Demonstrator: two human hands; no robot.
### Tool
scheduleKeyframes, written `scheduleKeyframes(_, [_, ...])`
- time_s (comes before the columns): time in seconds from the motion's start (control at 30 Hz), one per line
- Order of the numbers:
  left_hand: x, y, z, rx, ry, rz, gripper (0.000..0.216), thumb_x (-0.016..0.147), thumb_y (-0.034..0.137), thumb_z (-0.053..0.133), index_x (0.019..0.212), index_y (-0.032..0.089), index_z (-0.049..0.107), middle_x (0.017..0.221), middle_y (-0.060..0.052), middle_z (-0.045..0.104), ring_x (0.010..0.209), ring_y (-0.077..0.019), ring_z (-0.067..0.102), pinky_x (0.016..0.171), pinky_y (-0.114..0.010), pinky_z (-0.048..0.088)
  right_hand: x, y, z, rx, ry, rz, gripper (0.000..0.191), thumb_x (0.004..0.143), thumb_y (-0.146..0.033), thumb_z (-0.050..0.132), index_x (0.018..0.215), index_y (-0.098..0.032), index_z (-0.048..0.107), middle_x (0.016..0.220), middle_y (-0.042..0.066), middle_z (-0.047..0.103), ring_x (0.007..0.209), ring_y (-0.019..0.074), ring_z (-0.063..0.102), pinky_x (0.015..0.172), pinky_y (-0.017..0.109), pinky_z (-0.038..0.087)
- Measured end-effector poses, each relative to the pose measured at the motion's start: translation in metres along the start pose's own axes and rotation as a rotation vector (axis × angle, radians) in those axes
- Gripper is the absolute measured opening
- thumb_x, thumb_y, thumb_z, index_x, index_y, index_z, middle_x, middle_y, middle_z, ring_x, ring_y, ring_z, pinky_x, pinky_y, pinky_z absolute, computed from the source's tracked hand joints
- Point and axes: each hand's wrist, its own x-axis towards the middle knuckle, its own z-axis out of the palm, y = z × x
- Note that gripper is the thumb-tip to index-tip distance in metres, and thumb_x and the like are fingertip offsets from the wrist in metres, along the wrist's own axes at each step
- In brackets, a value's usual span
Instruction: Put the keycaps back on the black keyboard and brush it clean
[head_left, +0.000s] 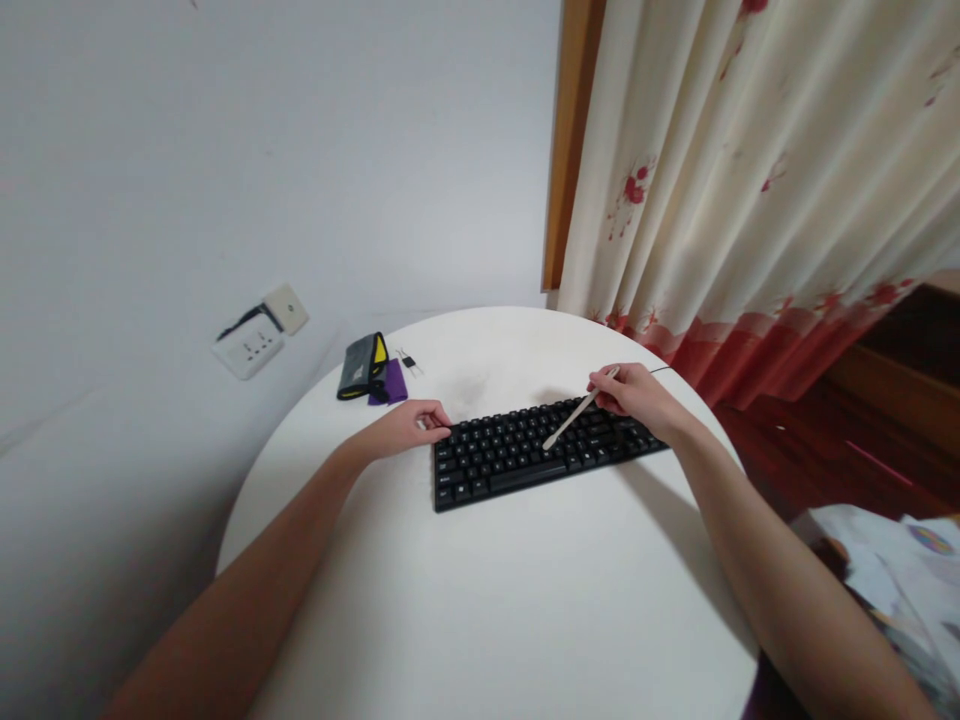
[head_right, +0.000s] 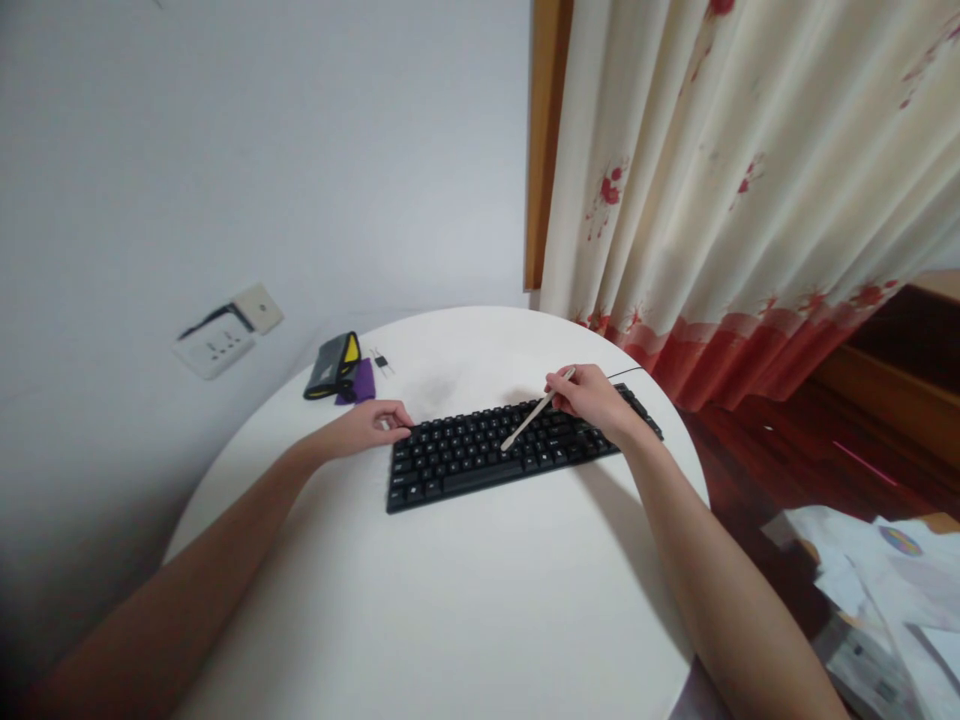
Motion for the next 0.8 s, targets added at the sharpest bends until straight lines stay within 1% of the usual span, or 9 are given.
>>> scheduleKeyframes(0.07, [0.0,-0.001,0.0,0.007,0.005,-0.011,0.032,0.076,0.048,0.065,0.085,0.018,0.066,0.084,-0.005,0.071,0.078,-0.0193,0.064,0.074,-0.031,0.051,-0.001,0.0,0.004,-0.014,0.053,-0.019,0.044,0.077,-0.059,0.062,0.074,-0.015,0.063,0.054,0.0,0.056,0.046,0.0097,0.042,0.045,0.024,0.03])
scheduleKeyframes(0.2, [0.001,-0.003,-0.001,0.01,0.006,-0.01,0.031,0.076,0.047,0.065,0.085,0.017,0.066,0.084,-0.005,0.07,0.077,-0.0188,0.063,0.072,-0.03,0.05,-0.008,0.006,0.015,-0.08,0.216,-0.112,0.043,0.08,-0.056,0.06,0.065,-0.016,0.061,0.053,0.0,0.056,0.049,0.0119,0.045,0.051,0.026,0.035])
scheduleKeyframes(0.33, [0.001,-0.004,-0.002,0.019,0.002,0.007,0.029,0.078,0.046,0.065,0.086,0.017,0.066,0.084,-0.004,0.07,0.077,-0.0182,0.062,0.072,-0.029,0.049,-0.019,0.017,0.015,-0.191,0.382,-0.164,0.045,0.09,-0.053,0.046,0.066,-0.018,0.06,0.056,0.002,0.059,0.053,0.015,0.051,0.058,0.028,0.039])
scheduleKeyframes(0.4, [0.002,-0.005,-0.001,0.017,0.002,0.017,0.028,0.079,0.045,0.065,0.087,0.017,0.066,0.084,-0.004,0.07,0.077,-0.0183,0.062,0.073,-0.029,0.049,-0.023,0.025,0.009,-0.268,0.472,-0.167,0.046,0.092,-0.052,0.041,0.065,-0.018,0.058,0.057,0.004,0.06,0.054,0.0161,0.052,0.06,0.029,0.039])
scheduleKeyframes(0.5, [0.002,-0.008,-0.001,0.008,-0.001,0.031,0.028,0.079,0.045,0.065,0.087,0.018,0.066,0.085,-0.004,0.07,0.079,-0.0186,0.063,0.074,-0.029,0.049,-0.024,0.042,-0.006,-0.327,0.62,-0.104,0.045,0.093,-0.05,0.039,0.068,-0.017,0.058,0.059,0.005,0.06,0.055,0.0177,0.052,0.06,0.03,0.038])
scheduleKeyframes(0.6, [0.003,-0.011,0.0,0.005,-0.003,0.039,0.029,0.08,0.046,0.064,0.087,0.018,0.066,0.085,-0.004,0.07,0.079,-0.0188,0.063,0.075,-0.029,0.05,-0.021,0.063,-0.023,-0.309,0.73,-0.039,0.043,0.093,-0.048,0.038,0.073,-0.017,0.059,0.064,0.007,0.062,0.058,0.0187,0.053,0.06,0.03,0.038])
scheduleKeyframes(0.67, [0.003,-0.011,0.0,0.004,-0.005,0.044,0.029,0.08,0.046,0.064,0.088,0.018,0.066,0.085,-0.004,0.07,0.079,-0.0188,0.063,0.075,-0.029,0.05,-0.019,0.076,-0.032,-0.29,0.795,-0.034,0.043,0.092,-0.049,0.041,0.073,-0.016,0.06,0.067,0.009,0.063,0.06,0.019,0.055,0.06,0.03,0.039])
scheduleKeyframes(0.73, [0.003,-0.011,0.0,0.007,-0.006,0.046,0.029,0.08,0.046,0.064,0.089,0.018,0.065,0.086,-0.004,0.07,0.08,-0.0189,0.064,0.076,-0.03,0.05,-0.017,0.086,-0.04,-0.253,0.821,-0.037,0.043,0.089,-0.051,0.045,0.072,-0.015,0.061,0.067,0.009,0.063,0.06,0.0186,0.055,0.059,0.03,0.039])
scheduleKeyframes(0.8, [0.003,-0.011,0.0,0.011,-0.005,0.045,0.029,0.08,0.045,0.064,0.089,0.018,0.065,0.087,-0.004,0.07,0.081,-0.0191,0.064,0.076,-0.03,0.05,-0.016,0.092,-0.045,-0.186,0.797,-0.035,0.045,0.087,-0.053,0.049,0.07,-0.014,0.062,0.062,0.006,0.061,0.056,0.0166,0.052,0.056,0.029,0.038])
